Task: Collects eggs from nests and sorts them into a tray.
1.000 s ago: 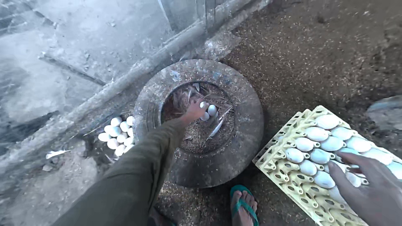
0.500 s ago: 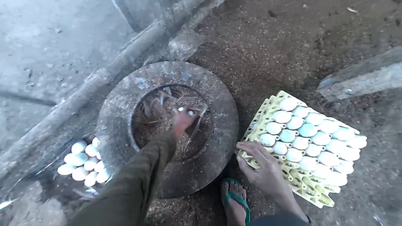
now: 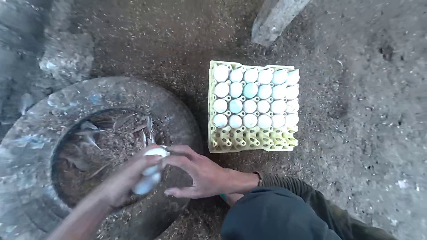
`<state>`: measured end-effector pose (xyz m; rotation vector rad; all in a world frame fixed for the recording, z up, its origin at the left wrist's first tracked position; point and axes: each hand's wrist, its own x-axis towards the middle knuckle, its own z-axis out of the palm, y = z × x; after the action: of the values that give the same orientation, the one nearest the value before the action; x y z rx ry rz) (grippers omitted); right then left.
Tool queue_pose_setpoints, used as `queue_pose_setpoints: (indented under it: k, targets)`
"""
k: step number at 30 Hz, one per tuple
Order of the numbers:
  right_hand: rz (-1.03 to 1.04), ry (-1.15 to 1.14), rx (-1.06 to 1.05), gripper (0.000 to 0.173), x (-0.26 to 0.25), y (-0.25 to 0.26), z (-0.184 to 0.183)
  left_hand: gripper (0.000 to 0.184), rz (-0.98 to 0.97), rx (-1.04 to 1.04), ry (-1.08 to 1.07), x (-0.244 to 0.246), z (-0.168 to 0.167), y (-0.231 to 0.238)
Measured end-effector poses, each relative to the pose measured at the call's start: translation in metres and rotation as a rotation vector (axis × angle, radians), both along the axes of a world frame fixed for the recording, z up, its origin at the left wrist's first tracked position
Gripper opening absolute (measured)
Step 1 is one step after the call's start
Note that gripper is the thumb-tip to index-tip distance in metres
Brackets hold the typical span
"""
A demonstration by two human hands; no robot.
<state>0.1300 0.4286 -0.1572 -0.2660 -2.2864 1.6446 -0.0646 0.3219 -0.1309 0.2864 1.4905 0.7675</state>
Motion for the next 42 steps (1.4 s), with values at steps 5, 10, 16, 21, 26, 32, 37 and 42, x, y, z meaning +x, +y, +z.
queue_pose_setpoints:
  k: [5,10,16,21,26,32,37,42]
  targets:
    - [-0.211,0.137,0.029,0.052,0.024,0.015,-0.005,0.055,-0.043,0.18,-0.087,0.064,-0.002,0.026]
    - [-0.367,0.062,0.13,0.051,0.061,0.028,-0.015,0.047,-0.159,0.283,0.007,0.087,-0.017,0.035]
    - [-0.417,-0.295,0.393,0.046,0.088,0.069,-0.024,0.038,-0.293,0.44,0.596,0.071,-0.035,0.036]
    - [-0.437,-0.291,0.304,0.034,0.11,0.086,-0.02,0.049,-0.535,0.732,0.889,0.088,-0.018,0.072]
    - [-0.681,-0.233,0.321,0.021,0.157,0.116,-0.017,0.036,-0.918,0.697,0.969,0.133,-0.004,0.123]
    - [-0.763,-0.099,0.329,0.018,0.175,0.116,-0.018,0.052,-1.2,0.475,1.097,0.167,0.004,0.148]
    - [-0.876,0.025,0.436,0.016,0.19,0.124,-0.014,0.013,-0.724,1.235,1.156,0.195,-0.035,0.156]
    - [-1.027,0.141,0.467,0.014,0.206,0.143,-0.002,0.011,-0.69,1.332,1.043,0.21,-0.061,0.174]
